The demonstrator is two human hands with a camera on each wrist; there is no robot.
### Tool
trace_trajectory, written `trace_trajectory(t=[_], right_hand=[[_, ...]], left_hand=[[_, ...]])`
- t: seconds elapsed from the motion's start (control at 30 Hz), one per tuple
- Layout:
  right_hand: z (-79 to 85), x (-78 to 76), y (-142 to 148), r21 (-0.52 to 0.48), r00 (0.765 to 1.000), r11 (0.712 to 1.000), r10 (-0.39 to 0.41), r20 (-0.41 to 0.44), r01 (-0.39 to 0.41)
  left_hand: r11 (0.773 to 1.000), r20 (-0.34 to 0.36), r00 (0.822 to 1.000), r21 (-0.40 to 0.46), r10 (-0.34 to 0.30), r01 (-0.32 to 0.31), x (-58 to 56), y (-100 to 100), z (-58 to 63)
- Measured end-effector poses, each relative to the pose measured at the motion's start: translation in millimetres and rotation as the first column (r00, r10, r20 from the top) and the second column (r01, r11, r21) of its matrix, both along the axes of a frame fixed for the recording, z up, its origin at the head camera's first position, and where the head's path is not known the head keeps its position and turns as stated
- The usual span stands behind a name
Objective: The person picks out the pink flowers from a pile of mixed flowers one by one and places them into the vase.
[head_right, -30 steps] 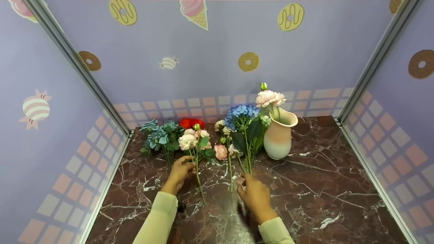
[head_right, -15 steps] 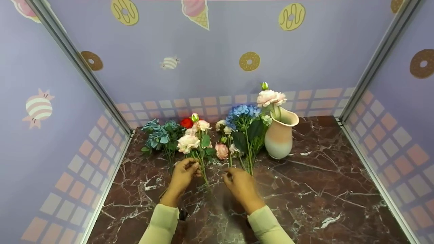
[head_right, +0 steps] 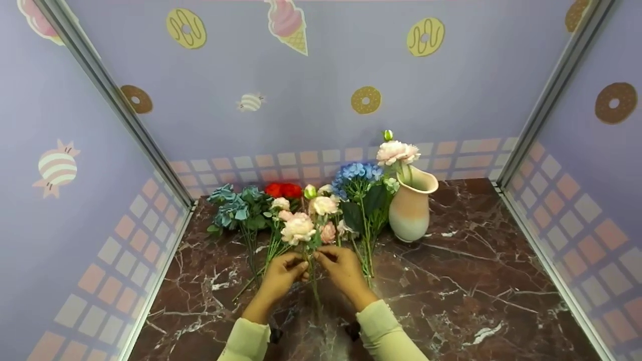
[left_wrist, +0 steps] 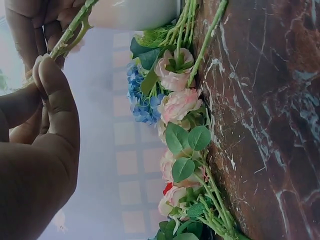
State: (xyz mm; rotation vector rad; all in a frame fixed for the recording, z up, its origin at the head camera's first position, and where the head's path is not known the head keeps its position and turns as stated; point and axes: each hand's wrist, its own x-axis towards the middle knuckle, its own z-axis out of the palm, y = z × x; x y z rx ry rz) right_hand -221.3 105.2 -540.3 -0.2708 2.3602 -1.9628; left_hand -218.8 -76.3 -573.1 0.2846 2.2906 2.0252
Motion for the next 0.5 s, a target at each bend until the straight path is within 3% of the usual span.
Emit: trace_trajectory(t=[0.1, 0.3, 0.4, 0.5], right_hand=[[5.3, 1.8, 2.2, -0.073, 0.999, 0.997, 0.018, 0.04, -0.015], [-19.9, -7.8, 2.8, -0.129, 0.999, 0.991, -0.02, 0.038, 0.025], [-27.3, -9.7, 4.2, -0.109, 1.0, 0.994, -0.012, 0.008, 0.012], [-24.1, -10.2, 9.3, -0.021, 0.999, 1.0, -0.002, -0.048, 0.001]], left_hand=[[1.0, 0.033, 0.999, -0.008, 0.005, -0.005, -0.4, 0.2, -1.7], [1.0, 0.035, 0.999, -0.013, 0.021, -0.021, -2.0, 0.9, -5.2], [1.0, 0.024, 1.0, -0.017, 0.008, -0.007, -2.0, 1.2, -7.7], [1.0, 0.009, 1.0, -0.03, 0.008, -0.008, -1.2, 0.9, -9.0]])
